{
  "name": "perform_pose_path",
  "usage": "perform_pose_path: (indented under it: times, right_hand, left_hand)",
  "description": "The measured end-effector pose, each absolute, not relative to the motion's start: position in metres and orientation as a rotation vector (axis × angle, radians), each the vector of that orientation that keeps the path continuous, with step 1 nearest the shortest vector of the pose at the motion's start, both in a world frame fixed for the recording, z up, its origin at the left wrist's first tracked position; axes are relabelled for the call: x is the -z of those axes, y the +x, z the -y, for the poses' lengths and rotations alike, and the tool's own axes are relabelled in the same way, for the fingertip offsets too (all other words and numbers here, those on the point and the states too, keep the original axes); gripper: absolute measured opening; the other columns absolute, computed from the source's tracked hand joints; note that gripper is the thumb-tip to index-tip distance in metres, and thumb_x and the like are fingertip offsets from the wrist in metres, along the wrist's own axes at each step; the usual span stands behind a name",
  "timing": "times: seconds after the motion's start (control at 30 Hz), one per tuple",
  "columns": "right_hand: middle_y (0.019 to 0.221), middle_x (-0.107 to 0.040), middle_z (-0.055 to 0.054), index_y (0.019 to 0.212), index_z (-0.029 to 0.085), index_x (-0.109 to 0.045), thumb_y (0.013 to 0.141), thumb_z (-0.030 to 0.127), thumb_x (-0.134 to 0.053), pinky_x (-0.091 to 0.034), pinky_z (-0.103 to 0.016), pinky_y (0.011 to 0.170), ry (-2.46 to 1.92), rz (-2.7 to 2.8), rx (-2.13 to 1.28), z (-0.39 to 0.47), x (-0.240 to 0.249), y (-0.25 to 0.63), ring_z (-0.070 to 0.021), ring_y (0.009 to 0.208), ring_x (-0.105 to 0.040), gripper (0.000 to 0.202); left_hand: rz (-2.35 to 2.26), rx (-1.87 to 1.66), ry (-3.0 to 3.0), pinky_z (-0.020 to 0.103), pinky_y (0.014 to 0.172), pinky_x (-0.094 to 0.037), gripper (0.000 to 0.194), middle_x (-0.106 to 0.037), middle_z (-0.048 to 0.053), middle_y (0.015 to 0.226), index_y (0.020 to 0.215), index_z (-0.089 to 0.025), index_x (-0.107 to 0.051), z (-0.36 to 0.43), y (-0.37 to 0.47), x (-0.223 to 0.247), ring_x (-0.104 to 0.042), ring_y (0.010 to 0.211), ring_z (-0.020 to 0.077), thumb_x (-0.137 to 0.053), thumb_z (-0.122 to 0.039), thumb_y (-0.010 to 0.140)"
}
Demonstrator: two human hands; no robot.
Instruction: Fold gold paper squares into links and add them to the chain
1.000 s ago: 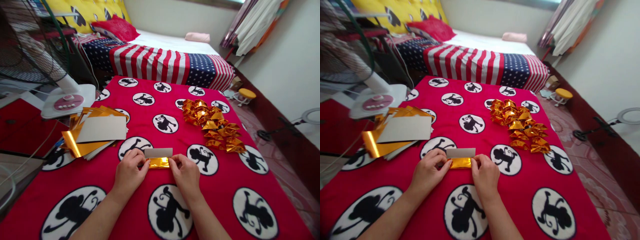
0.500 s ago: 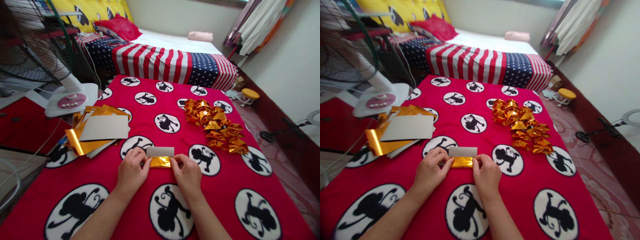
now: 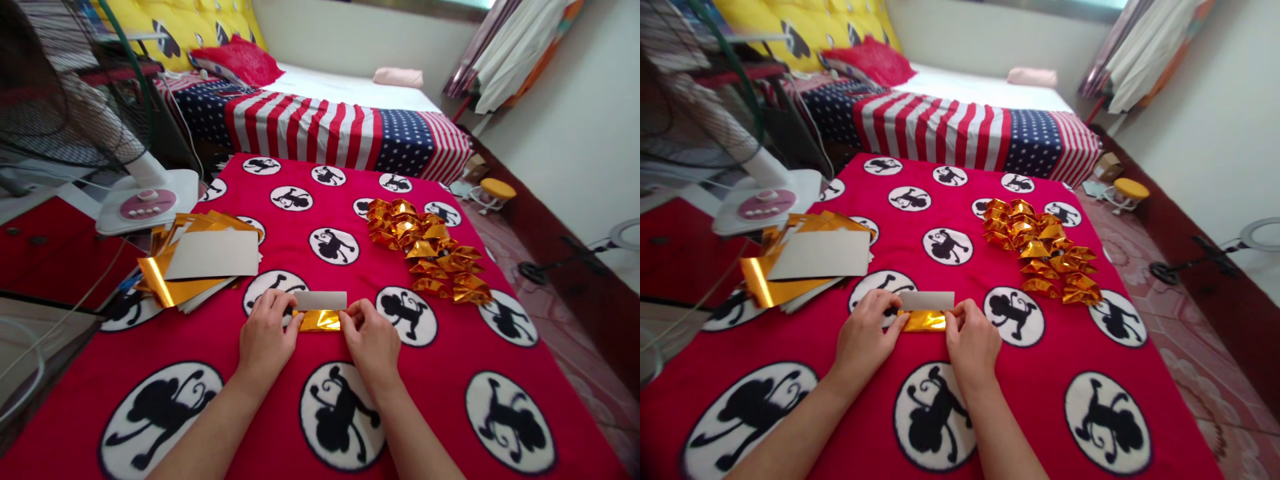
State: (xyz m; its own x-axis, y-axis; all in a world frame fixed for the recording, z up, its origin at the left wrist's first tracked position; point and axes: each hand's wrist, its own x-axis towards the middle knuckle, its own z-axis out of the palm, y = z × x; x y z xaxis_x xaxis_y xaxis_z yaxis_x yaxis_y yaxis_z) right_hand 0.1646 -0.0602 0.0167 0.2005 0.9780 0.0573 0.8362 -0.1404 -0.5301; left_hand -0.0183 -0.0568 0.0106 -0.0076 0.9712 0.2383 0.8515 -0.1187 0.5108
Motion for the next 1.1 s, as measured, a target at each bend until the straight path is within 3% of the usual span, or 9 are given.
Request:
perform_pose_path:
  times: [0.27,0.4,0.53,0.63,0.7,0.77,0.83,0.9,1.1]
  right_hand:
    - [0.082,-0.067,0.001,0.09,0.024,-0.065,0.09,0.027,-0.052,-0.03,-0.026,0.058,-1.926,1.799,-0.327,0.064,-0.015,0.162,-0.0145,0.068,-0.059,0.013]
    - [0.082,-0.066,0.002,0.089,0.025,-0.067,0.09,0.029,-0.053,-0.031,-0.026,0.058,-1.924,1.791,-0.339,0.063,-0.015,0.163,-0.0144,0.066,-0.058,0.015]
    - [0.083,-0.066,0.001,0.09,0.025,-0.068,0.09,0.027,-0.052,-0.035,-0.027,0.061,-1.925,1.786,-0.349,0.063,-0.016,0.166,-0.0153,0.07,-0.059,0.017]
    - [0.093,-0.066,-0.005,0.091,0.021,-0.069,0.092,0.026,-0.048,-0.041,-0.031,0.075,-1.872,1.817,-0.236,0.067,-0.024,0.159,-0.0207,0.088,-0.06,0.022]
    - [0.112,-0.063,-0.011,0.103,0.019,-0.068,0.093,0.027,-0.046,-0.039,-0.039,0.094,-1.741,1.825,-0.159,0.072,-0.03,0.144,-0.0253,0.109,-0.055,0.026]
    - [0.138,-0.051,-0.013,0.128,0.017,-0.057,0.093,0.03,-0.046,-0.026,-0.046,0.111,-1.519,1.919,-0.258,0.076,-0.033,0.123,-0.0273,0.131,-0.042,0.039]
    - [0.152,-0.036,-0.014,0.144,0.013,-0.039,0.091,0.037,-0.049,-0.021,-0.048,0.116,-1.359,2.025,-0.446,0.075,-0.03,0.102,-0.0278,0.143,-0.026,0.059]
    - [0.157,-0.026,-0.015,0.151,0.011,-0.025,0.091,0.041,-0.049,-0.021,-0.047,0.117,-1.338,2.017,-0.583,0.071,-0.024,0.085,-0.0268,0.147,-0.017,0.072]
    - [0.159,-0.02,-0.014,0.154,0.011,-0.015,0.094,0.048,-0.041,-0.017,-0.048,0.119,-1.378,1.97,-0.66,0.058,-0.008,0.082,-0.0248,0.149,-0.011,0.075]
  left_hand:
    - [-1.857,-0.804,2.056,0.028,0.067,-0.045,0.01,-0.061,0.003,0.093,0.087,-0.026,-0.07,0.057,-0.02,-0.009,-0.059,0.09,0.0193,-0.06,-0.026,0.087]
    - [-1.929,-0.77,2.044,0.028,0.062,-0.043,0.014,-0.061,0.003,0.092,0.082,-0.025,-0.069,0.058,-0.015,-0.014,-0.059,0.09,0.0216,-0.068,-0.039,0.081]
    - [-1.966,-0.785,2.048,0.029,0.061,-0.043,0.017,-0.06,0.004,0.091,0.08,-0.024,-0.068,0.059,-0.009,-0.017,-0.058,0.092,0.024,-0.071,-0.041,0.077]
    - [-1.971,-0.789,2.054,0.029,0.062,-0.045,0.016,-0.06,0.005,0.091,0.08,-0.024,-0.068,0.059,-0.007,-0.017,-0.058,0.093,0.0247,-0.072,-0.039,0.076]
    - [-1.966,-0.76,2.062,0.03,0.065,-0.046,0.015,-0.06,0.005,0.093,0.081,-0.024,-0.068,0.059,-0.008,-0.017,-0.057,0.094,0.0249,-0.071,-0.037,0.077]
    - [-1.968,-0.706,2.068,0.031,0.069,-0.047,0.01,-0.061,0.005,0.095,0.084,-0.023,-0.067,0.06,-0.009,-0.018,-0.056,0.095,0.0246,-0.066,-0.033,0.082]
    - [-1.979,-0.636,2.072,0.032,0.072,-0.047,0.01,-0.061,0.007,0.098,0.091,-0.022,-0.066,0.06,-0.01,-0.018,-0.056,0.094,0.0239,-0.058,-0.026,0.088]
    - [-1.976,-0.595,2.07,0.032,0.073,-0.047,0.016,-0.061,0.008,0.1,0.099,-0.021,-0.065,0.06,-0.011,-0.019,-0.055,0.094,0.0232,-0.051,-0.022,0.091]
    - [-1.985,-0.602,2.07,0.027,0.061,-0.043,0.014,-0.061,0.006,0.102,0.096,-0.025,-0.065,0.061,-0.011,-0.018,-0.054,0.096,0.0223,-0.051,-0.022,0.091]
